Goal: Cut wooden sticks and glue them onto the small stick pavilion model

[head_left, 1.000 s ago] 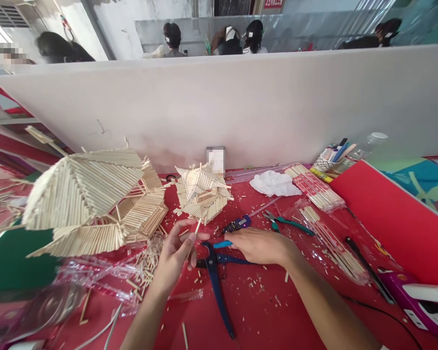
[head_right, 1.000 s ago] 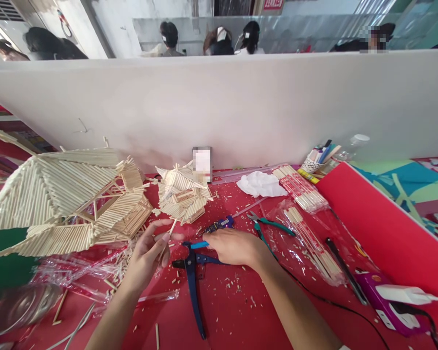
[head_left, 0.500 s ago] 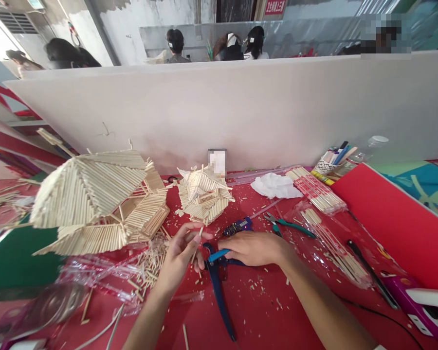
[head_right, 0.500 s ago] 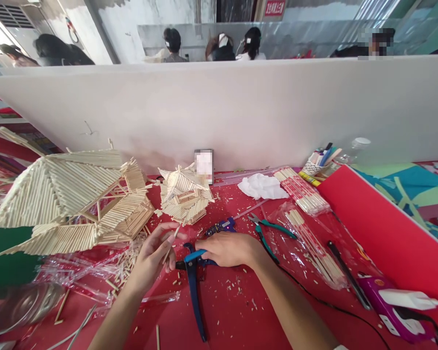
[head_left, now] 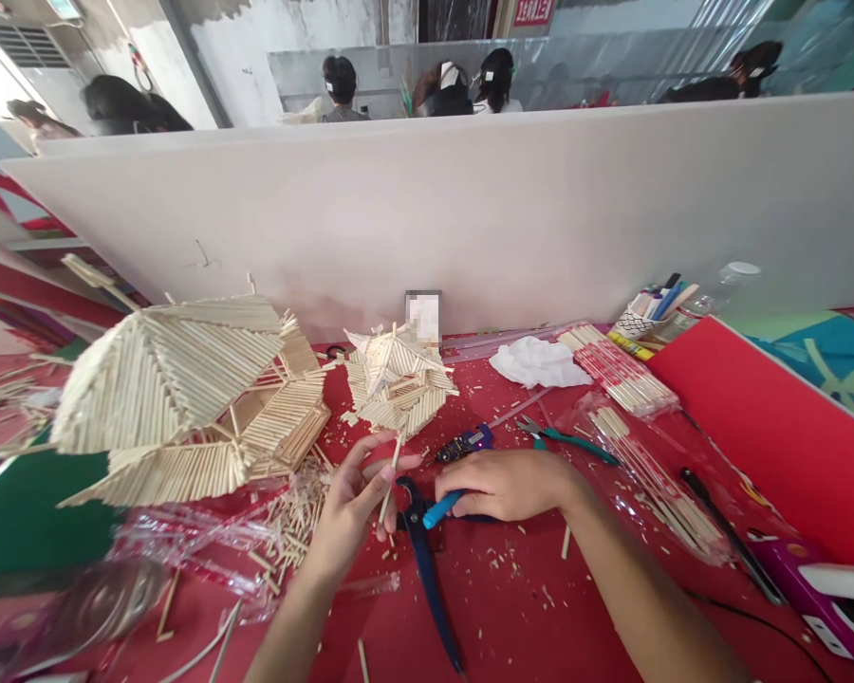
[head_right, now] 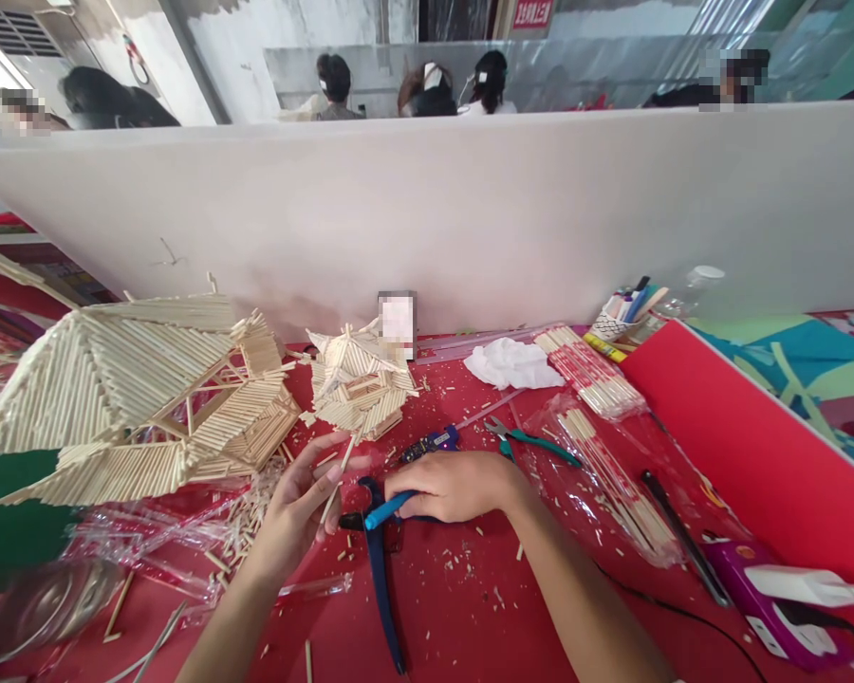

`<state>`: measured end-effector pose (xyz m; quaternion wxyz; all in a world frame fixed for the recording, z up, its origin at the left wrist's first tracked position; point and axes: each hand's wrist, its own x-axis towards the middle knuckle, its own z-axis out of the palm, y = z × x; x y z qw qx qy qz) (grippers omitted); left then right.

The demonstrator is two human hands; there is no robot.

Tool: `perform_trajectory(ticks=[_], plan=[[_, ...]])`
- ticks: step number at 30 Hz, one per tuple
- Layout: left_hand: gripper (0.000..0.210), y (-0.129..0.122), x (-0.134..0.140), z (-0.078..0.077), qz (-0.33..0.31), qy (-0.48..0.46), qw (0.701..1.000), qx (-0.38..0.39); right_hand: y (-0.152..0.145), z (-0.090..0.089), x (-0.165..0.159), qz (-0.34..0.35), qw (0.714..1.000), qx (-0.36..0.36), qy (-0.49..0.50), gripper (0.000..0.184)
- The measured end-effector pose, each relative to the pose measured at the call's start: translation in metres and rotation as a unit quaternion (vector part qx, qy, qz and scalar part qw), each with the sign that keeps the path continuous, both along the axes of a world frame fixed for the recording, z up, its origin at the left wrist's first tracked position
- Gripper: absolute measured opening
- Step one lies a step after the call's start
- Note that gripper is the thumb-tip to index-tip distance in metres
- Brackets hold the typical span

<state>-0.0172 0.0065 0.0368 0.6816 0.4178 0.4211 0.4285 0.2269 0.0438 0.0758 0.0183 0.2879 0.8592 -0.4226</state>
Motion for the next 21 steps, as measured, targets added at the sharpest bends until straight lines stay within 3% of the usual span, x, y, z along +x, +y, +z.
perform_trajectory(ticks=[2,4,7,9,12,17,21], plan=[[0.058,0.0,0.0,0.0,-0.002,-0.003,1.0,-0.005,0.003,0.004,0.012,0.014,0.998,-0.026,0.061,0.019],[0.063,0.0,0.001,0.0,-0.001,-0.007,1.0,-0.01,0.006,0.004,0.023,0.008,0.991,-0.033,0.133,0.031],[0.067,0.0,0.001,0.001,0.001,-0.007,1.0,-0.015,0.009,-0.003,0.031,-0.065,0.98,0.004,0.186,0.056],[0.068,0.0,0.002,0.001,0.003,-0.007,1.0,-0.016,0.01,-0.01,0.03,-0.12,0.973,0.024,0.194,0.061],[0.069,0.0,0.001,-0.001,0.006,-0.007,1.0,-0.014,0.011,-0.017,0.02,-0.197,0.947,0.015,0.255,0.058],[0.07,0.0,0.001,-0.003,0.006,-0.021,1.0,-0.014,0.012,-0.021,-0.004,-0.346,0.868,0.015,0.354,0.038],[0.069,0.0,0.002,0.002,0.005,-0.023,0.999,-0.023,0.012,-0.025,-0.018,-0.396,0.818,0.002,0.416,0.029]])
